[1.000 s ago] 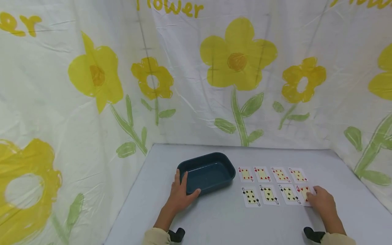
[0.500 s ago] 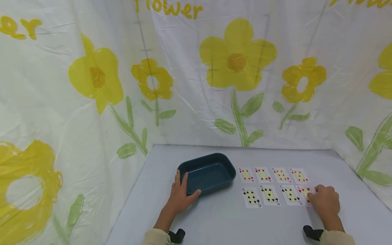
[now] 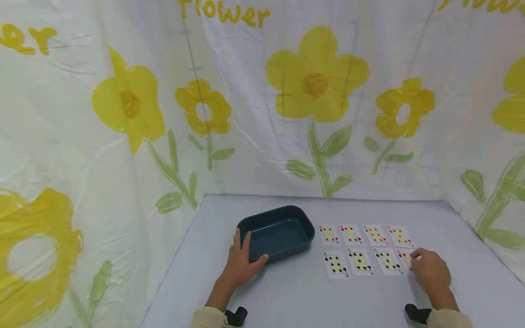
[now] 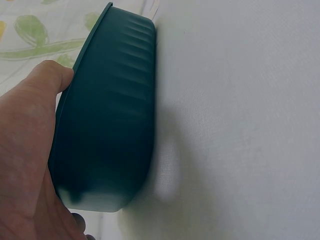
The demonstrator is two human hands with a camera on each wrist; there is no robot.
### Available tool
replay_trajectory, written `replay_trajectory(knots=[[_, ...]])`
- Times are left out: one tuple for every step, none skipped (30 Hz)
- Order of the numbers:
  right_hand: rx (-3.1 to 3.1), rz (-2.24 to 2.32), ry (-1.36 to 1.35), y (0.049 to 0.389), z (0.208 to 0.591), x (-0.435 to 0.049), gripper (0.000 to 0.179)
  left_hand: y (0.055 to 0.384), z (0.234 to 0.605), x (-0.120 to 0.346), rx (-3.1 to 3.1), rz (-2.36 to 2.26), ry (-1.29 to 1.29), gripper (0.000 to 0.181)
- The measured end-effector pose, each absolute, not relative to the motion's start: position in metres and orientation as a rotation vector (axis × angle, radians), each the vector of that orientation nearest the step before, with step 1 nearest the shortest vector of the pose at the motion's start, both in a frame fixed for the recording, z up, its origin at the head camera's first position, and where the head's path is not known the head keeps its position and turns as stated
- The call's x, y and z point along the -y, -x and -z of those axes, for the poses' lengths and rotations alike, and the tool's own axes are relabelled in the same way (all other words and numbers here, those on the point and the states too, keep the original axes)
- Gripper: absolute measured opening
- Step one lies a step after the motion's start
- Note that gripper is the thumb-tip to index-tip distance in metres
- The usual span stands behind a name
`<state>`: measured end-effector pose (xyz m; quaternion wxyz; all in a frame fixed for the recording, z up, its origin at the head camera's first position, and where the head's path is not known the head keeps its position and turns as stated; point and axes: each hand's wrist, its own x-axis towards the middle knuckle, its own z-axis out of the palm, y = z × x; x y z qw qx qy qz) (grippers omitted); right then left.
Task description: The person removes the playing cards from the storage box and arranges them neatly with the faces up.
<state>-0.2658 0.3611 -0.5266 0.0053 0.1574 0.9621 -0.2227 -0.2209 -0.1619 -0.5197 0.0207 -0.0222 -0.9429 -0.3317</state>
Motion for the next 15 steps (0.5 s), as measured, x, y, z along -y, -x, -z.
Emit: replay_trajectory(knots=[[-3.014, 0.705, -0.467, 0.265, 0.528, -0.361, 0.024, 0.221, 0.52, 0.162, 2.923, 1.032, 0.066, 0.098], [-3.016, 0.702, -0.448, 0.265, 0.53, -0.36, 0.026, 0.221, 0.52, 0.163, 2.921, 1.03, 0.064, 0.098], [-3.022, 0.699, -0.433, 0.265, 0.531, -0.359, 0.028, 0.221, 0.52, 0.164, 2.922, 1.032, 0.06, 0.098], [-3.033, 0.686, -0.426, 0.266, 0.532, -0.358, 0.031, 0.221, 0.52, 0.164, 2.92, 1.034, 0.058, 0.098], [-3.037, 0.673, -0.419, 0.266, 0.533, -0.356, 0.033, 0.222, 0.52, 0.165, 2.919, 1.034, 0.058, 0.098], [-3.036, 0.659, -0.416, 0.266, 0.533, -0.355, 0.035, 0.222, 0.52, 0.165, 2.917, 1.033, 0.058, 0.099], [-3.035, 0.648, -0.413, 0.266, 0.532, -0.353, 0.036, 0.223, 0.519, 0.166, 2.915, 1.033, 0.057, 0.099], [-3.028, 0.645, -0.405, 0.266, 0.532, -0.352, 0.038, 0.223, 0.519, 0.166, 2.915, 1.034, 0.057, 0.099], [-3.014, 0.647, -0.389, 0.267, 0.53, -0.352, 0.038, 0.223, 0.519, 0.166, 2.915, 1.037, 0.056, 0.099], [-2.994, 0.66, -0.377, 0.267, 0.529, -0.351, 0.039, 0.223, 0.519, 0.167, 2.916, 1.033, 0.055, 0.099], [-2.969, 0.671, -0.369, 0.267, 0.527, -0.35, 0.039, 0.224, 0.519, 0.167, 2.916, 1.032, 0.054, 0.099], [-2.949, 0.682, -0.36, 0.267, 0.525, -0.348, 0.038, 0.224, 0.519, 0.167, 2.917, 1.03, 0.053, 0.099], [-2.932, 0.692, -0.353, 0.267, 0.523, -0.347, 0.038, 0.224, 0.52, 0.167, 2.918, 1.03, 0.054, 0.099], [-2.917, 0.698, -0.346, 0.267, 0.521, -0.345, 0.038, 0.224, 0.52, 0.167, 2.921, 1.029, 0.057, 0.099], [-2.907, 0.697, -0.339, 0.267, 0.52, -0.342, 0.037, 0.224, 0.52, 0.167, 2.917, 1.027, 0.065, 0.099]])
